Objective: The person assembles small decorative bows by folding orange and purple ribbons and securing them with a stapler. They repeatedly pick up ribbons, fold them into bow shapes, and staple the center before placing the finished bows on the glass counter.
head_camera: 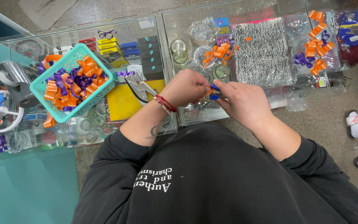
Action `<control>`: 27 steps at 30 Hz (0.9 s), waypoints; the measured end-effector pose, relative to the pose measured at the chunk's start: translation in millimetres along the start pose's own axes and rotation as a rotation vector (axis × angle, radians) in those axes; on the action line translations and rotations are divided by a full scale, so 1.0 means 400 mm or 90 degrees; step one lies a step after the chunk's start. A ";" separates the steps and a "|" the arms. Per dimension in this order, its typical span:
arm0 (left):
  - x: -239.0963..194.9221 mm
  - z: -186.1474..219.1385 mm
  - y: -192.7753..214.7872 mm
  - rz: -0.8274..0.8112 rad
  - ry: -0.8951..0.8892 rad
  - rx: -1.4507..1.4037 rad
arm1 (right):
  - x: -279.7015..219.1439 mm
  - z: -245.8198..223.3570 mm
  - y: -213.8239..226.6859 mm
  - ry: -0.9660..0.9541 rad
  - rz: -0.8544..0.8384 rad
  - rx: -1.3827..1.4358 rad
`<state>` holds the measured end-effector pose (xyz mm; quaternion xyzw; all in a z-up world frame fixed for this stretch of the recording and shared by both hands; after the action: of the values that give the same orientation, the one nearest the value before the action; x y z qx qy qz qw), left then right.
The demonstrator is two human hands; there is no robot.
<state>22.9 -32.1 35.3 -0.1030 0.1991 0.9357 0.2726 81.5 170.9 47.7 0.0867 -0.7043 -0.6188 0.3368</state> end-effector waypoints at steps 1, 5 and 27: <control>0.004 -0.003 0.000 -0.003 0.004 -0.007 | 0.000 0.000 0.001 0.007 0.003 -0.007; 0.010 -0.004 -0.001 -0.020 0.031 -0.020 | -0.005 0.006 -0.008 0.012 -0.008 -0.019; 0.008 0.004 0.012 -0.008 0.017 0.044 | 0.006 0.002 -0.018 -0.001 -0.006 -0.020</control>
<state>17.6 -33.6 37.1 -0.1074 0.2342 0.9251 0.2790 76.9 168.7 41.8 0.0841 -0.6945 -0.6311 0.3350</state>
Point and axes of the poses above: each hand's wrist, its own x-axis towards the middle knuckle, its own y-axis out of the back of the hand, z = x × y, the point moved 2 cm from there along x, towards the middle knuckle, and after that the axes turned 1 degree about y, right-handed, at the moved point
